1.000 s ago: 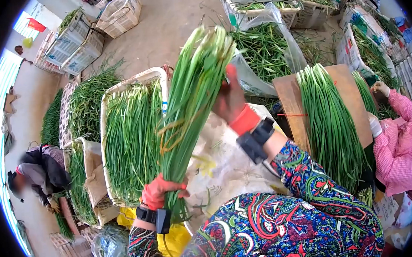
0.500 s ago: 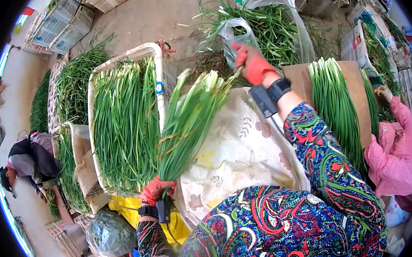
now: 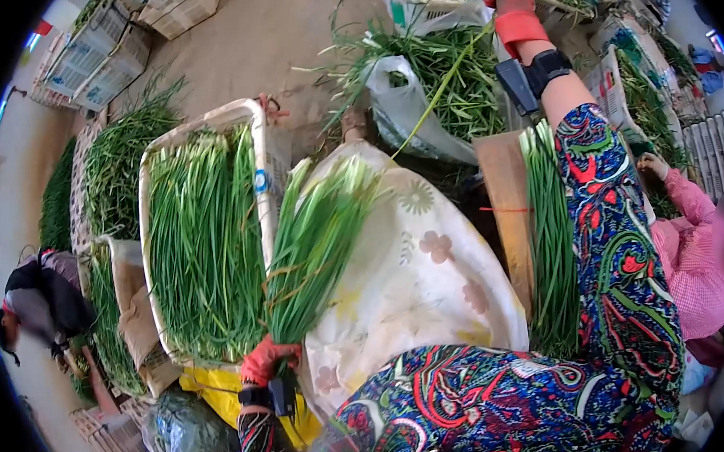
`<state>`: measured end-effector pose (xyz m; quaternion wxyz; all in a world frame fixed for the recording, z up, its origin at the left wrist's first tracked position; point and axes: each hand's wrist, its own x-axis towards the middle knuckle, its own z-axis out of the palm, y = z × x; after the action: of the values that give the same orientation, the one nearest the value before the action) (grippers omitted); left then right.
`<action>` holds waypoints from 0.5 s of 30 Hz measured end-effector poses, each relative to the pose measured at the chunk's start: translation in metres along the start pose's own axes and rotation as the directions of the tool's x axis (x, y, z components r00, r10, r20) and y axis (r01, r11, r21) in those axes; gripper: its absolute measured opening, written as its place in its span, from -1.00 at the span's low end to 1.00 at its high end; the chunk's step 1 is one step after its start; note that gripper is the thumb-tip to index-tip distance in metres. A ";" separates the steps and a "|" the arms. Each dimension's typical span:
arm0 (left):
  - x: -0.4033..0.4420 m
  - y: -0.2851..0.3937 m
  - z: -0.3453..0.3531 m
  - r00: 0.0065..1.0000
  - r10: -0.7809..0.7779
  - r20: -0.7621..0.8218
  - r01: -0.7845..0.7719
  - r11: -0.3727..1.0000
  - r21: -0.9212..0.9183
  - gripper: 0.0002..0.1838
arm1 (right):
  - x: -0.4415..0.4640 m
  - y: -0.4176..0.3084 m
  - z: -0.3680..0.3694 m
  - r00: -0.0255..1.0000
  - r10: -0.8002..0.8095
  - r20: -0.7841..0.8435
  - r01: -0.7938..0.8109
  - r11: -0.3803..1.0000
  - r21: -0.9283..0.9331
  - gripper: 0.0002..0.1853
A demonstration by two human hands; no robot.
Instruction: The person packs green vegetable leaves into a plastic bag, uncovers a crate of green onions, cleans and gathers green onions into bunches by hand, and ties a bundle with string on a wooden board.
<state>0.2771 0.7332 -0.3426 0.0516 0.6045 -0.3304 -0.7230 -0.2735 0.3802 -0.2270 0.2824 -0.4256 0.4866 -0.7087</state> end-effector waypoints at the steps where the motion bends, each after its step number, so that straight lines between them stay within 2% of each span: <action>1: 0.000 -0.002 0.001 1.000 -0.009 -0.001 0.009 0.999 -0.037 -0.84 | -0.005 -0.003 0.003 0.996 -0.080 0.033 0.081 0.997 -0.011 -0.75; 2: -0.004 -0.004 0.001 1.000 -0.021 -0.003 0.021 0.997 -0.076 -0.84 | -0.006 -0.009 0.003 0.985 -0.156 0.070 0.158 0.987 -0.018 -0.78; 3: -0.002 -0.009 -0.001 0.999 -0.037 0.033 0.041 0.993 -0.108 -0.85 | 0.001 0.012 -0.011 0.977 -0.132 0.167 0.173 0.951 -0.257 -0.71; 5: -0.003 -0.012 -0.001 0.998 -0.052 0.037 0.057 0.991 -0.125 -0.84 | 0.015 0.075 -0.050 0.945 -0.011 0.326 0.237 0.713 -0.660 -0.52; 6: -0.002 -0.010 -0.002 0.998 -0.053 0.036 0.058 0.990 -0.132 -0.84 | -0.014 0.051 -0.045 0.897 0.399 0.191 0.082 0.276 -0.958 -0.30; 7: -0.007 -0.001 0.003 0.998 -0.066 -0.006 0.066 0.994 -0.083 -0.84 | -0.025 0.065 -0.048 0.890 0.438 0.125 0.201 -0.131 -0.971 -0.14; 8: -0.007 0.003 0.004 0.998 -0.063 0.001 0.062 0.995 -0.075 -0.84 | -0.038 0.082 -0.045 0.896 0.443 -0.024 0.117 -0.288 -0.950 -0.09; 9: -0.007 0.004 0.004 0.998 -0.061 0.009 0.061 0.996 -0.068 -0.84 | -0.048 0.087 -0.045 0.825 0.565 -0.006 0.085 -0.133 -0.987 -0.14; 10: -0.007 0.006 0.006 0.998 -0.064 0.018 0.065 0.996 -0.061 -0.85 | -0.054 0.065 -0.035 0.525 0.832 0.180 0.111 0.143 -0.983 -0.18; 11: -0.010 0.013 0.010 0.997 -0.080 -0.009 0.079 0.994 -0.072 -0.86 | -0.073 0.071 -0.020 0.567 0.802 0.187 0.102 0.158 -0.982 -0.27; 13: -0.006 0.011 0.009 0.995 -0.102 0.002 0.101 0.988 -0.114 -0.86 | -0.101 0.118 -0.016 0.672 0.619 0.405 0.073 0.490 -0.869 -0.45; 14: -0.004 0.008 0.008 0.994 -0.110 0.004 0.110 0.984 -0.138 -0.85 | -0.115 0.146 -0.009 0.739 0.522 0.427 0.045 0.594 -0.804 -0.39; 15: -0.002 0.005 0.004 0.993 -0.122 0.003 0.121 0.989 -0.089 -0.82 | -0.122 0.146 0.011 0.664 0.655 0.359 -0.168 0.600 -0.782 -0.42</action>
<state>0.2723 0.7320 -0.3379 0.0346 0.6215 -0.2605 -0.7380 -0.2076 0.4210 -0.4015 0.4107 -0.5707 0.6824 -0.1998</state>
